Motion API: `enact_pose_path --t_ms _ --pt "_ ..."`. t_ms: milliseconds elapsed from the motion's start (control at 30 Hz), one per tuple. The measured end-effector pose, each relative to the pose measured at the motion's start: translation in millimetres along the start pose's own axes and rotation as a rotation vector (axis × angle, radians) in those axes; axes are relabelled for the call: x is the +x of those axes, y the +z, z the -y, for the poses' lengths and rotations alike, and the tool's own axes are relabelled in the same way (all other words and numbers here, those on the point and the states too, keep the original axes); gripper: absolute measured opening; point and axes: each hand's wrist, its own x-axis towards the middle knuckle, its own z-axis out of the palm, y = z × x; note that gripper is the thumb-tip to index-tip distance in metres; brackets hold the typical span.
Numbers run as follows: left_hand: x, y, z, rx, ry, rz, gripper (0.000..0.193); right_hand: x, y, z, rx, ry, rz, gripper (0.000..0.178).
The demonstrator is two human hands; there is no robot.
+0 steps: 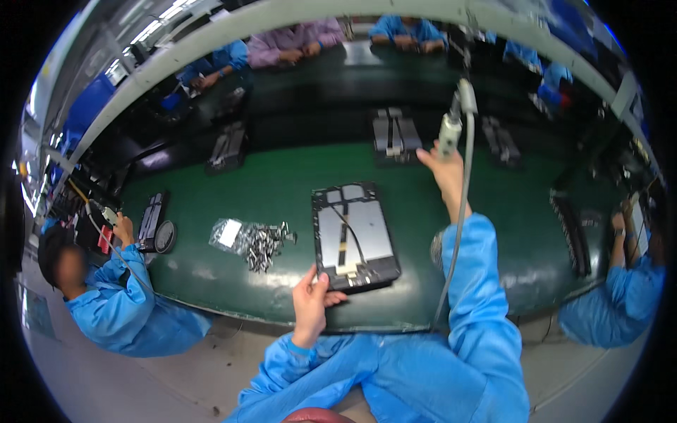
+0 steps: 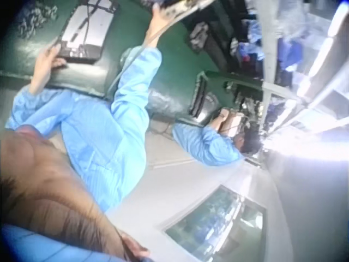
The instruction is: The worker is assembling electronic components by picking up small screws and using an electric screwdriver to fasten them onto a chassis.
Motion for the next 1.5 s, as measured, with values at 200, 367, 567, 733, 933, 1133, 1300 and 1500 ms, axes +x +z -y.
enact_pose_path --t_ms 200,367,567,733,933,1133,1300,1500 --pt "201 26 -13 0.235 0.232 -0.281 0.045 17 -21 -63 -0.066 0.144 -0.219 0.053" --pt "285 13 -17 0.063 0.300 -0.417 0.054 11 24 -43 -0.142 0.070 -0.068 0.057" --pt "237 45 57 0.471 0.601 -0.206 0.065 43 43 -96 -0.839 -0.070 0.035 0.085" --pt "200 74 43 0.478 0.564 0.003 0.054 92 41 -117 -0.763 0.093 0.257 0.088" --pt "216 44 50 0.021 0.276 0.070 0.066 78 84 -107 -0.313 0.442 0.373 0.035" --pt "210 68 43 -0.058 0.241 0.239 0.072 86 90 -100 -0.143 0.550 0.129 0.037" --pt "211 41 46 -0.026 0.282 0.174 0.072 37 147 -43 -0.234 0.593 0.134 0.037" --pt "215 84 42 -0.127 0.231 0.257 0.078 102 118 -98 0.119 0.472 0.099 0.025"
